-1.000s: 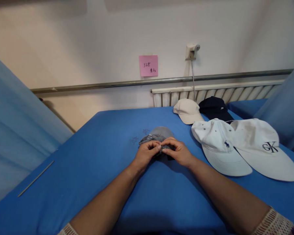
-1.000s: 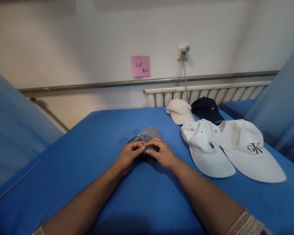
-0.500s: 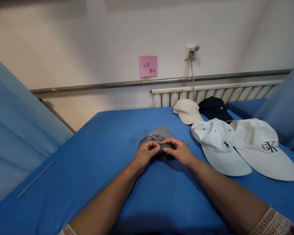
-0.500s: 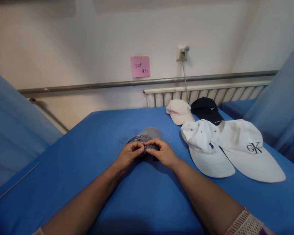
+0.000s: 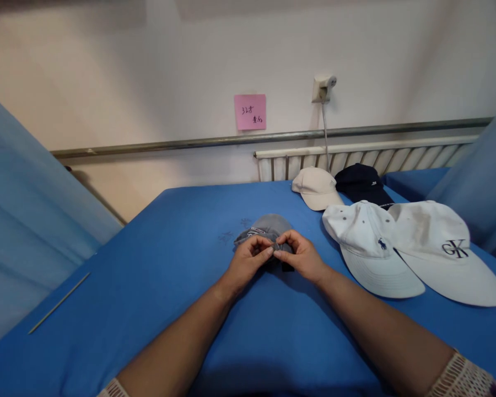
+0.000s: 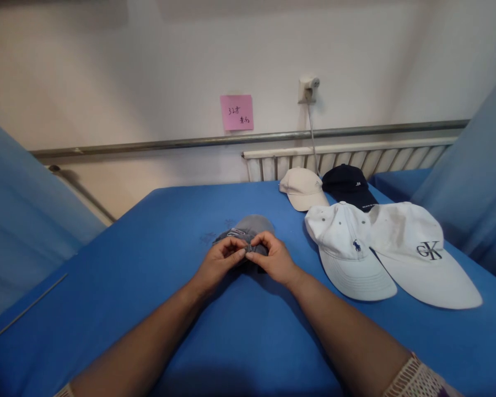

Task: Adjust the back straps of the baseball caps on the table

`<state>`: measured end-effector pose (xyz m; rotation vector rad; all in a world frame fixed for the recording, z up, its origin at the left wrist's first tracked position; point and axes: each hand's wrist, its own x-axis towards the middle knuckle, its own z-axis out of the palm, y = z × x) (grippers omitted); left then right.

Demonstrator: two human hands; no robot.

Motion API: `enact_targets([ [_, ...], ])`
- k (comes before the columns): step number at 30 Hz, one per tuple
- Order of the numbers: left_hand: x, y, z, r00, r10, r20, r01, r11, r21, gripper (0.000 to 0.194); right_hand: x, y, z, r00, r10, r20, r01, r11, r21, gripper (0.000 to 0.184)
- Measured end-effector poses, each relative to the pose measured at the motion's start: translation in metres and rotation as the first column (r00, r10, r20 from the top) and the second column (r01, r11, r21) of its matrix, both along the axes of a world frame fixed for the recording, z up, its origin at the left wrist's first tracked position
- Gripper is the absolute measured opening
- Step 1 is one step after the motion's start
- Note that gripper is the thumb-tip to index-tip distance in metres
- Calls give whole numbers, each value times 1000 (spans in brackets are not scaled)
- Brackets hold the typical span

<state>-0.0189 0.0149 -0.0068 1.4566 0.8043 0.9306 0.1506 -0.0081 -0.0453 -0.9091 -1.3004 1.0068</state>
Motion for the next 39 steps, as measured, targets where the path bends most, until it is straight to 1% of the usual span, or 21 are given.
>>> enact_targets([
  [2,-1,0,-1,1000,-17,10,17,999,36,32,1,1,-1,1000,-15,25,15,1000,10,24],
  [4,-1,0,-3,999,-45,-21,47,994,98,40,2,2,-1,999,-14,45,13,1000,22,22],
  [6,-2,1,-6,996,-49,-78,63,981,182,38,2,1,-1,998,-7,55,5,1000,30,19],
  [10,-3,2,-10,986,36,-164,25,935,354,29,2,-2,3,997,34,74,-36,999,30,17],
  [12,-3,1,-10,975,68,-212,29,905,424,27,1,-3,4,995,43,86,-47,998,36,18],
  [17,-1,-4,-7,945,114,-307,70,845,530,27,-1,-3,5,992,-52,119,39,993,113,15],
  [23,1,-7,-5,935,167,-314,45,821,569,24,0,-6,11,964,-200,173,156,959,237,11],
  [26,1,-8,-3,933,180,-312,45,801,596,23,0,-8,14,955,-228,189,173,948,268,11],
  [30,2,-8,-2,930,204,-307,39,774,633,20,1,-8,13,955,-252,160,208,946,249,11],
  [33,1,-6,-1,926,226,-303,8,791,612,9,3,-5,11,960,-259,107,234,952,199,12],
  [34,1,-5,-1,929,226,-294,-7,803,595,9,4,-4,10,964,-250,94,231,957,178,12],
  [35,0,-5,-1,934,218,-283,-16,818,575,13,4,-3,10,968,-237,86,222,962,157,12],
  [37,-1,-4,0,944,185,-272,-10,842,540,31,5,-2,10,973,-214,84,203,971,126,12],
  [39,-1,-5,1,940,154,-303,36,841,540,45,5,-2,11,975,-203,94,192,975,116,12],
])
